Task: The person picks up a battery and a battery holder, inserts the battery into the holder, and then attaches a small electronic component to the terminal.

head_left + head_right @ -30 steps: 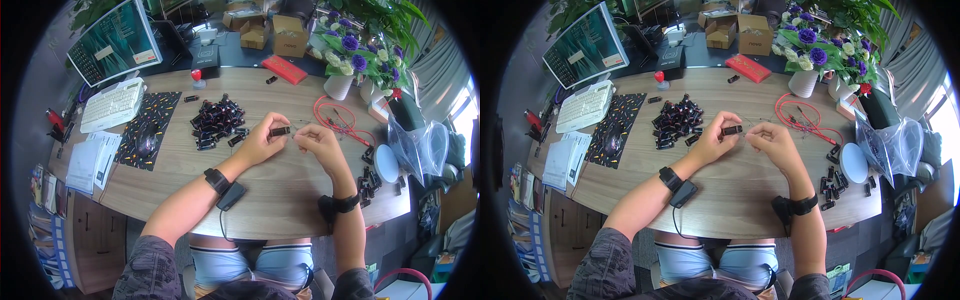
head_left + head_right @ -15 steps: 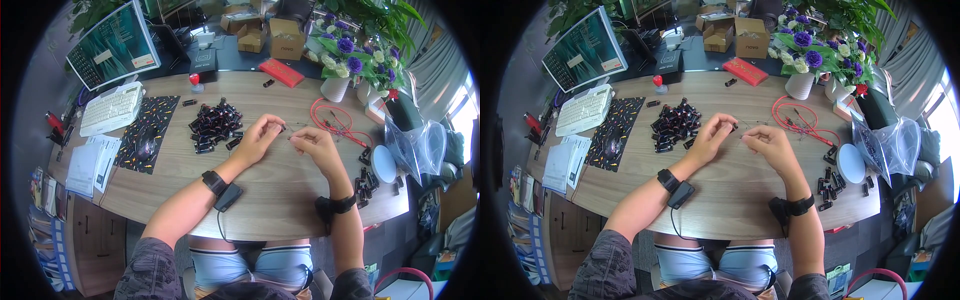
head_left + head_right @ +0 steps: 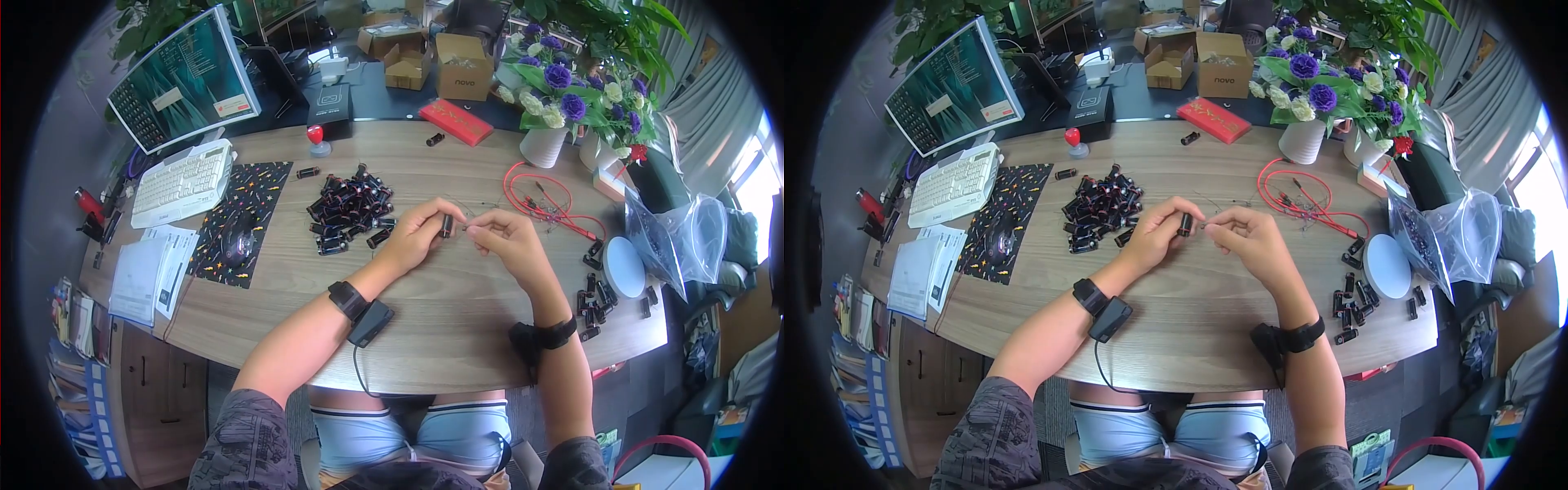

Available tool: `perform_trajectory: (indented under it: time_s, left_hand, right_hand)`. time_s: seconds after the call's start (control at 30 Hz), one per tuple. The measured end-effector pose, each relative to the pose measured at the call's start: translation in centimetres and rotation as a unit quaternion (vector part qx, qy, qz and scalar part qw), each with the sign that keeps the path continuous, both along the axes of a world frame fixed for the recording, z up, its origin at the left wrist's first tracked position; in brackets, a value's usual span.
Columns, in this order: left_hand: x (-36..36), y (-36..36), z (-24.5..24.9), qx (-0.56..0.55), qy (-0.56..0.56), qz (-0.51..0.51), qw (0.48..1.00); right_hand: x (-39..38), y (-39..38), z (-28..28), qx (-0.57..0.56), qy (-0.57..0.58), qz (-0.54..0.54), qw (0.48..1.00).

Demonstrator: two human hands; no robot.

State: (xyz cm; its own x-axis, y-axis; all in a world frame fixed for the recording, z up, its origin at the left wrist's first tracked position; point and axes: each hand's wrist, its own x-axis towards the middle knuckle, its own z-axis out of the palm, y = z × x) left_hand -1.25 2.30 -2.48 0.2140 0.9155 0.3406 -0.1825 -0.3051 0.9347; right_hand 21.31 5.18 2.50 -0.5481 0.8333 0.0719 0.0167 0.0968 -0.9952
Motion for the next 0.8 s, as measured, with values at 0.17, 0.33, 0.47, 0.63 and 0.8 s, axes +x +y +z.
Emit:
perform_trajectory:
  time_s: [0.17, 0.33, 0.47, 0.63, 0.8]
  left_hand:
    - [-0.5, 0.1, 0.1, 0.005, -0.023, 0.033, 0.999]
    - [0.4, 0.6, -0.2, 0.059, -0.037, 0.078, 0.995]
    - [0.6, -0.1, 1.0, 0.008, -0.097, 0.057, 0.994]
    - [0.5, 0.7, 0.1, 0.021, -0.064, 0.035, 0.997]
    - [0.3, 1.4, -1.1, 0.066, -0.052, 0.026, 0.996]
  right_hand:
    - [0.3, 0.2, -0.2, 0.011, -0.002, -0.011, 1.0]
    - [0.3, 0.1, -0.1, 0.014, -0.017, -0.023, 0.999]
    - [0.2, 0.0, 0.0, 0.009, -0.02, -0.024, 0.999]
    - [0.1, -0.1, 0.0, 0.023, -0.03, -0.042, 0.998]
    - [0.1, 0.2, -0.5, 0.083, -0.089, -0.064, 0.99]
